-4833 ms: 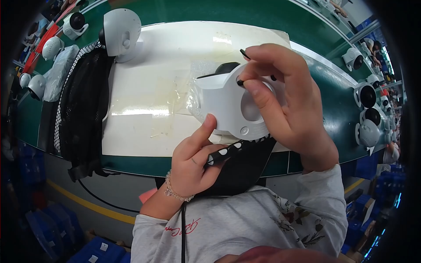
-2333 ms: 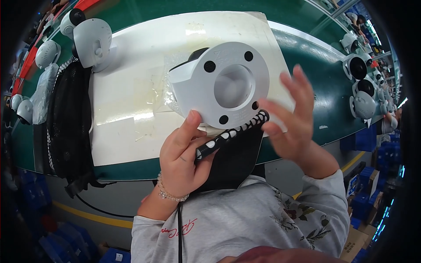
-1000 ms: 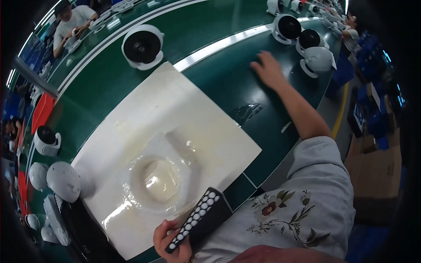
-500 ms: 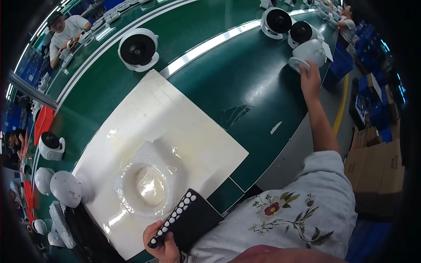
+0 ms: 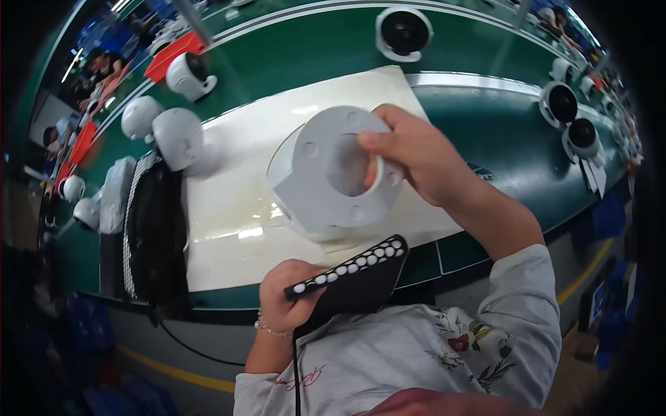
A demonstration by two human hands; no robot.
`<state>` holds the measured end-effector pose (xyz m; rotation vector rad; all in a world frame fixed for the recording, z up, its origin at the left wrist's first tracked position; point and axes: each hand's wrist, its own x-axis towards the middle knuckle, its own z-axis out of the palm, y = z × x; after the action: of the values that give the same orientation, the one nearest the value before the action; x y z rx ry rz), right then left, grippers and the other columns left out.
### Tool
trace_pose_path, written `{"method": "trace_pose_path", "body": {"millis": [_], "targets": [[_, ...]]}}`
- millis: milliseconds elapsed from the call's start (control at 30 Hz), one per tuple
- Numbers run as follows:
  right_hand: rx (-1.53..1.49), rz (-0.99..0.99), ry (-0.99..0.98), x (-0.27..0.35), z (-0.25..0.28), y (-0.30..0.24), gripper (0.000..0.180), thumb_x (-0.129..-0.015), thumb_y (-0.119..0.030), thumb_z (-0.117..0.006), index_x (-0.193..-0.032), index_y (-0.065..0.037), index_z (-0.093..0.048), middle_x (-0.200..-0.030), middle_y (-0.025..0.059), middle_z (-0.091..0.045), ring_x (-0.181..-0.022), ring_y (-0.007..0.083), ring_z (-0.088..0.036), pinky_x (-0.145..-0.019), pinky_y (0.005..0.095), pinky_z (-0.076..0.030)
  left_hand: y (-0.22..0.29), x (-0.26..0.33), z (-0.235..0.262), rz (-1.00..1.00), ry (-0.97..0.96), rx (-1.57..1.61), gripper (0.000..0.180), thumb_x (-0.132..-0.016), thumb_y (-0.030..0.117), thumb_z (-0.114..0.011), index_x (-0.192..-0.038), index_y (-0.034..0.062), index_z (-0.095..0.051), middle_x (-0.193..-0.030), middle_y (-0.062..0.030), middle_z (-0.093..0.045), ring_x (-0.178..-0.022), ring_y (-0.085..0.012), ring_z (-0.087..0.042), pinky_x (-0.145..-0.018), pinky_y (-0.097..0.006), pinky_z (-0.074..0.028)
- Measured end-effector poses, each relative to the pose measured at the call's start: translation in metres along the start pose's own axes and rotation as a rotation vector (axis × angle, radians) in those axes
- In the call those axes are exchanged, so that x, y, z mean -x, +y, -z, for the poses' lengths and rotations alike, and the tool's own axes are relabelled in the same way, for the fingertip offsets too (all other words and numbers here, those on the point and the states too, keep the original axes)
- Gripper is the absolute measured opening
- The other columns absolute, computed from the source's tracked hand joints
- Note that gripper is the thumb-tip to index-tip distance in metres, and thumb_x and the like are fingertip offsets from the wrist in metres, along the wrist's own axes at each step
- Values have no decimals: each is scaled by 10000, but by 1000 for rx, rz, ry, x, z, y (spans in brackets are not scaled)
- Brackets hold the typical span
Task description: Applying adhesive pads to the circular base of light fixture housings on a factory assembly line.
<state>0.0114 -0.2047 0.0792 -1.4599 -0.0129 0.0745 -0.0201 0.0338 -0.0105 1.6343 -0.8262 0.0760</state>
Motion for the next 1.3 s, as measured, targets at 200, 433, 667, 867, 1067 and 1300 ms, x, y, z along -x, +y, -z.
{"method": "trace_pose_path", "body": {"millis": [200,433,667,867,1067,1300], "targets": [[268,-62,-95,-2,-8,12,303,-853,-318,-519,-932,-27,-492,-731,23,-535,-642,72,-494,-584,194,-397,-5,8,4,120,65,92,127,-657,-44,-600,-767,-40,-536,-745,-124,-574,-669,-172,-526,-599,-260,-412],[829,787,-167,33,-10,-4,369,-724,-163,-671,-1020,-26,-498,-828,52,-526,-713,139,-516,-651,258,-418,9,10,-4,239,347,443,167,-679,-66,-603,-836,-39,-554,-788,-76,-588,-684,-124,-533,-604,-250,-432],[690,614,-261,36,-15,18,406,-656,-1,-711,-1000,-24,-496,-881,72,-546,-737,136,-564,-616,229,-455,25,-6,-9,363,416,531,256,-699,-49,-643,-937,-21,-554,-853,-54,-597,-778,-103,-550,-701,-228,-443],[760,497,-244,38,-14,8,293,-702,-67,-689,-941,-14,-529,-872,93,-572,-682,164,-577,-610,254,-458,18,2,-1,291,408,410,125,-705,-61,-640,-822,-25,-613,-732,-18,-586,-640,-71,-506,-571,-190,-395],[941,939,-238,30,-15,10,198,-670,-100,-664,-853,-74,-593,-825,55,-596,-736,210,-578,-591,309,-446,16,5,-3,168,393,242,102,-701,-50,-643,-794,-36,-603,-670,-21,-565,-585,-62,-480,-518,-193,-371],[829,1109,-222,30,-24,12,271,-611,-13,-672,-852,-70,-563,-900,69,-597,-796,235,-564,-633,328,-416,15,2,-4,166,355,159,65,-699,-49,-630,-745,-34,-587,-633,-41,-557,-538,-82,-485,-491,-206,-372]]}}
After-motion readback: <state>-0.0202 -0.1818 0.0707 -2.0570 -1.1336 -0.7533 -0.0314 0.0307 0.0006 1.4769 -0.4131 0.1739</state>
